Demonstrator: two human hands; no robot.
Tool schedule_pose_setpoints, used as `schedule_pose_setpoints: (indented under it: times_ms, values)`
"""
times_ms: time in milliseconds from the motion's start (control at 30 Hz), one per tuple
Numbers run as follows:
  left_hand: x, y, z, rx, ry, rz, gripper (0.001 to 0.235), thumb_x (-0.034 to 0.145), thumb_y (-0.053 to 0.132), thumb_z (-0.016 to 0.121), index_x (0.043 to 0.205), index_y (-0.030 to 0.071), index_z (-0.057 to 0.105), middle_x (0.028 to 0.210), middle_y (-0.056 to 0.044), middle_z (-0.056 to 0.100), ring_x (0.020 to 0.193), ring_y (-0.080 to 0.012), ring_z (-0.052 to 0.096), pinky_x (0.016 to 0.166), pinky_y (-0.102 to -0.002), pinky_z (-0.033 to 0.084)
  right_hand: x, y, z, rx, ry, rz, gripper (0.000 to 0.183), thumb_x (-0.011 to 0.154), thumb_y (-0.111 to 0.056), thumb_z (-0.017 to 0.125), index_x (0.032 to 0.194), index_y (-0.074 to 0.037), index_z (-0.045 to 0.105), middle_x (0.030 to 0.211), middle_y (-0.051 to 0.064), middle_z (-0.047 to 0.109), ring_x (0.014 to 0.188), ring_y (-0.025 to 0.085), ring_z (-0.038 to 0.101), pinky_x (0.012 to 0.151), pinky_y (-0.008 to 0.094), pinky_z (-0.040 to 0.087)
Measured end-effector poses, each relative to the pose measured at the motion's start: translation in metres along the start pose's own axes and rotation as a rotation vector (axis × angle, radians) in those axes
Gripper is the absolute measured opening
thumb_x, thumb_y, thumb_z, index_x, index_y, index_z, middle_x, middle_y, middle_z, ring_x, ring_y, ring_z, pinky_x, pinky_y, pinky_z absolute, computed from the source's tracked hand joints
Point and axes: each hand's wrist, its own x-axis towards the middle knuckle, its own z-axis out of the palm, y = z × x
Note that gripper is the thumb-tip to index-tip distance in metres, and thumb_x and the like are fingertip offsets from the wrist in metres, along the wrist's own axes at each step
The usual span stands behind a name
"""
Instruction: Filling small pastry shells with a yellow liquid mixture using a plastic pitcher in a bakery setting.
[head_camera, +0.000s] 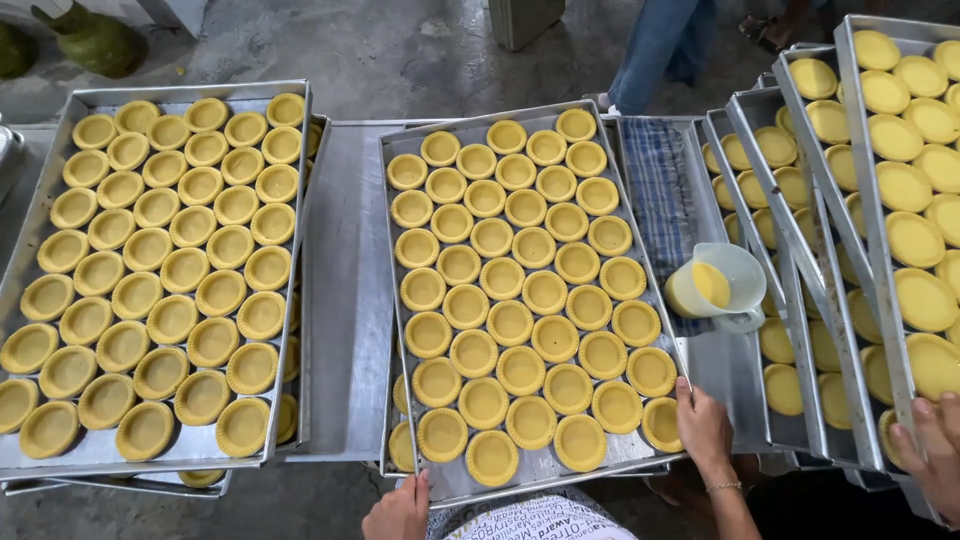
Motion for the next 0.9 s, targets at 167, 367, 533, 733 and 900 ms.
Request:
schedule_pose_setpoints:
  times_ms: [167, 367, 533, 733, 900]
  values:
    - [-0.013, 0.004, -0.026, -0.039, -0.053, 0.05, 0.054, 0.101, 0.064, 0.023, 0.089, 0.028, 0.062, 0.078, 0.0, 0.071, 0.074, -0.0248, 0.069, 0.063, -0.04, 0.049, 0.006, 0.011, 0.007, 0.03, 0.029, -0.053, 0.063, 0.107, -0.052, 0.037, 0.065, -0.006, 0.041, 0.057, 0.01, 0.051, 0.055, 0.026, 0.048, 0.054, 0.041, 0.031]
    - [-0.038, 0.006, -0.058, -0.124, -0.076, 0.099, 0.051, 0.102, 0.063, 0.027, 0.087, 0.024, 0.057, 0.077, -0.001, 0.068, 0.074, -0.0257, 0.065, 0.063, -0.039, 0.047, 0.003, 0.008, 0.004, 0.019, 0.019, -0.043, 0.064, 0.107, -0.054, 0.034, 0.067, -0.005, 0.044, 0.061, 0.013, 0.056, 0.059, 0.029, 0.052, 0.056, 0.042, 0.034]
    - [-0.043, -0.001, -0.065, -0.139, -0.103, 0.131, 0.05, 0.101, 0.065, 0.027, 0.086, 0.023, 0.05, 0.078, -0.001, 0.064, 0.076, -0.0248, 0.065, 0.065, -0.039, 0.047, 0.005, 0.012, 0.005, 0.043, 0.034, -0.115, 0.066, 0.107, -0.058, 0.032, 0.064, -0.009, 0.042, 0.055, 0.005, 0.044, 0.051, 0.021, 0.044, 0.051, 0.036, 0.031]
    - [-0.048, 0.003, -0.087, -0.11, -0.17, 0.176, 0.046, 0.103, 0.06, 0.029, 0.087, 0.024, 0.053, 0.084, 0.002, 0.067, 0.081, -0.02, 0.065, 0.065, -0.037, 0.045, -0.005, 0.015, 0.001, 0.079, -0.08, -0.012, 0.071, 0.103, -0.06, 0.028, 0.14, -0.009, 0.061, 0.054, 0.007, 0.049, 0.051, 0.022, 0.052, 0.049, 0.035, 0.037]
    - [-0.052, 0.003, -0.089, -0.106, -0.171, 0.189, 0.045, 0.105, 0.058, 0.03, 0.087, 0.023, 0.051, 0.084, 0.002, 0.066, 0.079, -0.0211, 0.063, 0.064, -0.038, 0.045, -0.024, -0.008, -0.013, 0.056, -0.039, 0.058, 0.063, 0.106, -0.055, 0.028, 0.135, -0.014, 0.066, 0.109, 0.022, 0.074, 0.098, 0.042, 0.066, 0.08, 0.048, 0.049]
